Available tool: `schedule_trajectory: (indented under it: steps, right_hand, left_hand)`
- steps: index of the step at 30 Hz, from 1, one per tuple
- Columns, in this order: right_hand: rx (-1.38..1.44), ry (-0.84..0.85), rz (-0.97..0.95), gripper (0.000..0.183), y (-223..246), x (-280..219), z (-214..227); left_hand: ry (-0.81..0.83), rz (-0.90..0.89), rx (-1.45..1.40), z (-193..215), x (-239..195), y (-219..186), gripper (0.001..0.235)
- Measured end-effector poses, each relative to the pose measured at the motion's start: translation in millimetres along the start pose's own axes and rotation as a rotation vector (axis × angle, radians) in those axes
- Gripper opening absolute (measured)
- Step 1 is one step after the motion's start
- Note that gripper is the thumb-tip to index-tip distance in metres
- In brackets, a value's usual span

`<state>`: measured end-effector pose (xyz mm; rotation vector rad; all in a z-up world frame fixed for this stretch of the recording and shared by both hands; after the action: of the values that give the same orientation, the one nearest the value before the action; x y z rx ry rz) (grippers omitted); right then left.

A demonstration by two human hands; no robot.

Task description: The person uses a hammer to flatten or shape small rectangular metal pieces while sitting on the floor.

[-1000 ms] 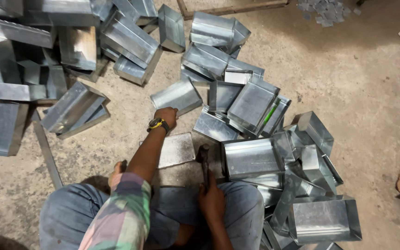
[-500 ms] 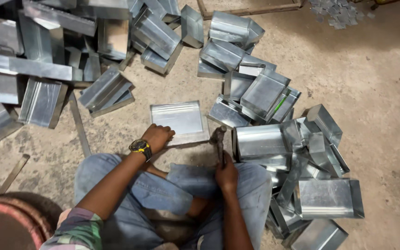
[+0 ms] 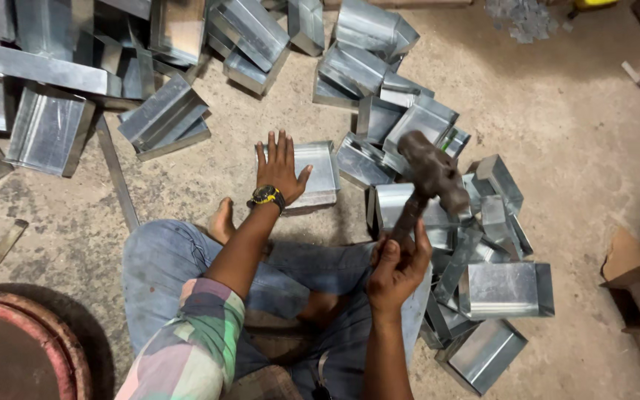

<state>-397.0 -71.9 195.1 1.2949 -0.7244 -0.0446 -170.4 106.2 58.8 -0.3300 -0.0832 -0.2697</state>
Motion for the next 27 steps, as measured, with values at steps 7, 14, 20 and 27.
schedule_trajectory:
  steps: [7,14,20,27]
  right_hand:
    - [-0.555,0.223,-0.022,0.048,-67.1,-5.6,-18.4]
    - [-0.341,0.083,-0.257,0.045,-33.5,-6.9,-7.3]
    - [-0.108,0.020,-0.100,0.046,5.5,8.7,-19.4]
    - [-0.524,0.196,-0.155,0.044,-65.1,13.2,-34.1]
  left_hand:
    - [0.031,0.022,-0.036,-5.4,1.2,1.6,0.086]
    - [0.023,0.016,-0.038,-0.1,-8.2,-5.4,0.088]
    - [0.105,-0.014,-0.076,7.5,-52.9,-12.7,0.091]
    - [-0.015,-0.006,-0.073,8.4,-56.8,-20.0,0.079]
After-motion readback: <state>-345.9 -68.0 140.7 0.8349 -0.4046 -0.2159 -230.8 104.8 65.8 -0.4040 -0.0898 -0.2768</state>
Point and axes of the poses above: each hand's wrist, its own x-axis towards the middle knuckle, its own z-axis out of the back of the hand, y = z × x, the point moved 2 cm from there along x, towards the middle knuckle, and after that the axes turned 3 degrees about y, right-handed, at the moved point
